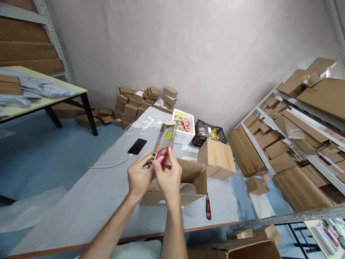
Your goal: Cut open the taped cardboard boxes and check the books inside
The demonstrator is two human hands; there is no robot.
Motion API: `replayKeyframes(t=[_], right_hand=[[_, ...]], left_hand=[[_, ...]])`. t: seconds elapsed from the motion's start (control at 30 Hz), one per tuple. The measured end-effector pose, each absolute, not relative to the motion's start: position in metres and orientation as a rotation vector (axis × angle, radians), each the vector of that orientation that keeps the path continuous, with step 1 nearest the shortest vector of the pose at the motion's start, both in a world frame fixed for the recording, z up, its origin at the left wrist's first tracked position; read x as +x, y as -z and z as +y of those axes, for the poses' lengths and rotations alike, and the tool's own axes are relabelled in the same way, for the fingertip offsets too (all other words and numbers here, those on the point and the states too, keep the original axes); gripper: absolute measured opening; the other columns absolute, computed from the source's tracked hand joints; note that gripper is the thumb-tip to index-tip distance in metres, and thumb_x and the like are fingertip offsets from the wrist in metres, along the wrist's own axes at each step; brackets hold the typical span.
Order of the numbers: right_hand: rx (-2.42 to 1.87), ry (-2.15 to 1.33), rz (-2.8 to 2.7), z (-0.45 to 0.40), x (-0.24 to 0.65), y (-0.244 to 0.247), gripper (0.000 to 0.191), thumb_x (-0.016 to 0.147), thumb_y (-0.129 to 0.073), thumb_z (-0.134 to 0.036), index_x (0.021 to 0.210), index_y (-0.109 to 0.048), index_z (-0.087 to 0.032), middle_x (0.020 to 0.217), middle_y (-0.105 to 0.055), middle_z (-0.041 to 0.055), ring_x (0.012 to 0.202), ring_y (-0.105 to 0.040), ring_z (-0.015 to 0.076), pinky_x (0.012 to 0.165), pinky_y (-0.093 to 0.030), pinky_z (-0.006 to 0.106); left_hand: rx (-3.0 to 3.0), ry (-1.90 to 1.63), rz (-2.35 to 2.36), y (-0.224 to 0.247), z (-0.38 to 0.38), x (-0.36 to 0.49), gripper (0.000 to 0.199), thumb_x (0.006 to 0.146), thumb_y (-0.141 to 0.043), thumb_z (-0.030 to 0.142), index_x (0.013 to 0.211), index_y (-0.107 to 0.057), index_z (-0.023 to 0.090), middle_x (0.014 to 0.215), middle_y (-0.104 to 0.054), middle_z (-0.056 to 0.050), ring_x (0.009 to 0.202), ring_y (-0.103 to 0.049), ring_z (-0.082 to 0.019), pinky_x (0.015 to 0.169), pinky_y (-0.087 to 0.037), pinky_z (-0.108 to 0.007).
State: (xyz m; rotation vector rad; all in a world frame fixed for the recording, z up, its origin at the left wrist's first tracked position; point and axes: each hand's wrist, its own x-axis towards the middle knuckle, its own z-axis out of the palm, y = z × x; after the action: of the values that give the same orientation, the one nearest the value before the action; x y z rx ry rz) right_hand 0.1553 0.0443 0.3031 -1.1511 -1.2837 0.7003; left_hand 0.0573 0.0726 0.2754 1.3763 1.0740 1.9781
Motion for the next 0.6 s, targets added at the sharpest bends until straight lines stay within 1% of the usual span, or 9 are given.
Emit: replayKeyframes(t=[0.07,0.1,0.17,0.23,0.3,0.4,0.47,0.5,0.6], right_hand=[[-1.209,-0.640,-1.259,0.043,0.148,-0.307,0.076,0.086,-0.091,-0.058,0.151,-0.076,-0.021,0.148,-0.082,0.0118,0.131,-0.080,0.0313,0.112,-0.067,0.042],[-1.244,-0.606,-1.221,0.045,0.148,-0.308,0.072,0.085,-0.093,-0.058,0.145,-0.078,-0.021,0.138,-0.086,0.0110,0.121,-0.082,0.0301,0.107,-0.068,0.041],[-1.271,-0.574,-1.132,0.051,0.157,-0.310,0.057,0.085,-0.090,-0.061,0.123,-0.083,-0.019,0.113,-0.089,0.0086,0.100,-0.082,0.0271,0.094,-0.069,0.038],[-1.217,-0.594,-1.070,0.057,0.171,-0.312,0.049,0.087,-0.086,-0.065,0.104,-0.083,-0.019,0.099,-0.088,0.0077,0.093,-0.079,0.0258,0.091,-0.068,0.038],[-1.125,-0.665,-1.057,0.057,0.183,-0.315,0.051,0.088,-0.087,-0.067,0.104,-0.083,-0.019,0.105,-0.089,0.0095,0.100,-0.080,0.0272,0.099,-0.066,0.040],[-1.004,-0.846,-1.046,0.045,0.192,-0.324,0.055,0.088,-0.091,-0.064,0.120,-0.083,-0.021,0.124,-0.089,0.0118,0.113,-0.082,0.0305,0.105,-0.066,0.043],[-0.957,-0.945,-1.021,0.034,0.193,-0.330,0.053,0.089,-0.092,-0.063,0.121,-0.083,-0.022,0.125,-0.089,0.0121,0.113,-0.084,0.0321,0.100,-0.069,0.044],[-0.942,-0.970,-1.012,0.029,0.194,-0.332,0.052,0.088,-0.094,-0.063,0.119,-0.083,-0.023,0.123,-0.089,0.0120,0.111,-0.084,0.0327,0.098,-0.069,0.044],[-0.919,-0.981,-1.014,0.023,0.198,-0.336,0.048,0.087,-0.095,-0.061,0.112,-0.084,-0.023,0.118,-0.090,0.0117,0.107,-0.085,0.0332,0.097,-0.070,0.045]], left_hand=[[1.459,-2.003,1.062,-0.274,0.069,0.062,0.029,0.102,-0.080,0.048,0.104,-0.091,0.022,0.114,-0.088,-0.010,0.102,-0.083,-0.027,0.093,-0.068,-0.035],[1.524,-1.974,1.040,-0.274,0.067,0.063,0.029,0.102,-0.079,0.049,0.107,-0.091,0.023,0.117,-0.088,-0.011,0.108,-0.084,-0.028,0.098,-0.068,-0.038],[1.684,-1.799,0.955,-0.277,0.063,0.062,0.032,0.103,-0.076,0.049,0.118,-0.091,0.025,0.129,-0.087,-0.012,0.121,-0.083,-0.031,0.110,-0.067,-0.044],[1.792,-1.547,0.835,-0.281,0.062,0.056,0.039,0.104,-0.074,0.050,0.132,-0.089,0.028,0.141,-0.084,-0.011,0.133,-0.080,-0.032,0.121,-0.063,-0.047],[1.774,-1.438,0.802,-0.285,0.065,0.046,0.046,0.104,-0.073,0.053,0.141,-0.086,0.028,0.150,-0.079,-0.011,0.142,-0.075,-0.033,0.127,-0.058,-0.050],[1.517,-1.586,1.007,-0.286,0.077,0.023,0.071,0.094,-0.082,0.069,0.148,-0.080,0.024,0.164,-0.069,-0.016,0.149,-0.069,-0.038,0.127,-0.057,-0.055],[1.319,-1.542,1.033,-0.286,0.084,0.005,0.092,0.079,-0.090,0.082,0.147,-0.080,0.021,0.162,-0.070,-0.020,0.145,-0.071,-0.042,0.123,-0.060,-0.056],[1.251,-1.452,0.966,-0.286,0.086,-0.003,0.098,0.071,-0.093,0.087,0.142,-0.082,0.020,0.155,-0.075,-0.021,0.141,-0.073,-0.044,0.119,-0.063,-0.055],[1.127,-1.227,0.735,-0.288,0.085,-0.018,0.091,0.059,-0.099,0.089,0.116,-0.090,0.018,0.125,-0.086,-0.023,0.123,-0.081,-0.046,0.107,-0.069,-0.053]])
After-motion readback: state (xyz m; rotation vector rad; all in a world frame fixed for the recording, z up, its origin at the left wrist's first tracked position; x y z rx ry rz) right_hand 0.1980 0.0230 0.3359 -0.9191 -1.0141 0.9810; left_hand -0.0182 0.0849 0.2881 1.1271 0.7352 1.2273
